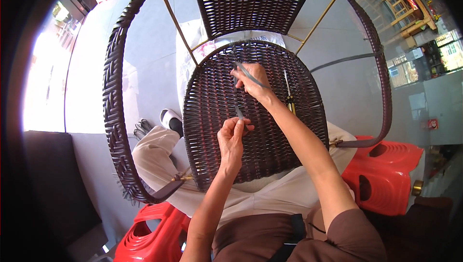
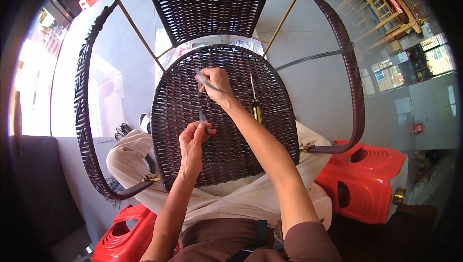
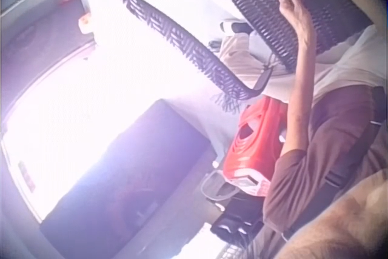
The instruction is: The person threads a dark synthetic strap through the woven seat of a chair by hand and uses a screwdriver to push the material into position.
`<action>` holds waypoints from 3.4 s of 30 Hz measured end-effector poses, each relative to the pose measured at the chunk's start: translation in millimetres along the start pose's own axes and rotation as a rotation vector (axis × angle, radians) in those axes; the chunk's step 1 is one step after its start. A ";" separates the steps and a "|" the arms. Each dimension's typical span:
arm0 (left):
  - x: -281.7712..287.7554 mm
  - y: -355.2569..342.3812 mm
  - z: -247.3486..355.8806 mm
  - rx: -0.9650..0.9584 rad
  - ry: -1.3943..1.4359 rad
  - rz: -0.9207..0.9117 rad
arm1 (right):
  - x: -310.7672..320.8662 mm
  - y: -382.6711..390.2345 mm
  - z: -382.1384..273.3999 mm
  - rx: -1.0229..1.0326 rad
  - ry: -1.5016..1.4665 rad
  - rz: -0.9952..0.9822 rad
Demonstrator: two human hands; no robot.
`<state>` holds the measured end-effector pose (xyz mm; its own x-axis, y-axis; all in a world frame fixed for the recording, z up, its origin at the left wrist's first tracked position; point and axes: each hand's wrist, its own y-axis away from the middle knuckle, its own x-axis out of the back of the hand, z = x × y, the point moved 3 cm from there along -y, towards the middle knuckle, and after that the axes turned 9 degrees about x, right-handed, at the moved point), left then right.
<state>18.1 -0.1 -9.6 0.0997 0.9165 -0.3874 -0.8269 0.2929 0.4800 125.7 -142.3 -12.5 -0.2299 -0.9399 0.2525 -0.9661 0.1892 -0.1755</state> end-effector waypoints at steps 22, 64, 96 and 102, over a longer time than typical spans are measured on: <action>11.4 -38.2 9.0 -0.349 -0.729 0.232 | -6.2 6.6 -1.9 -0.232 -0.269 -0.137; 8.1 -40.6 26.7 -0.177 -0.618 0.218 | -16.0 -40.4 7.2 0.102 -0.252 0.185; -11.3 -92.0 61.2 -0.480 -0.800 0.078 | 40.2 15.9 -103.1 0.128 -0.546 0.122; -36.9 -43.9 101.0 -0.727 -0.800 -0.247 | 94.2 59.0 -162.1 0.311 -0.501 0.250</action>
<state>106.6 -19.3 63.0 0.4185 0.8433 0.3372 -0.8365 0.5025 -0.2186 28.0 -173.5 155.2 -0.2887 -0.9111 -0.2943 -0.7936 0.3997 -0.4587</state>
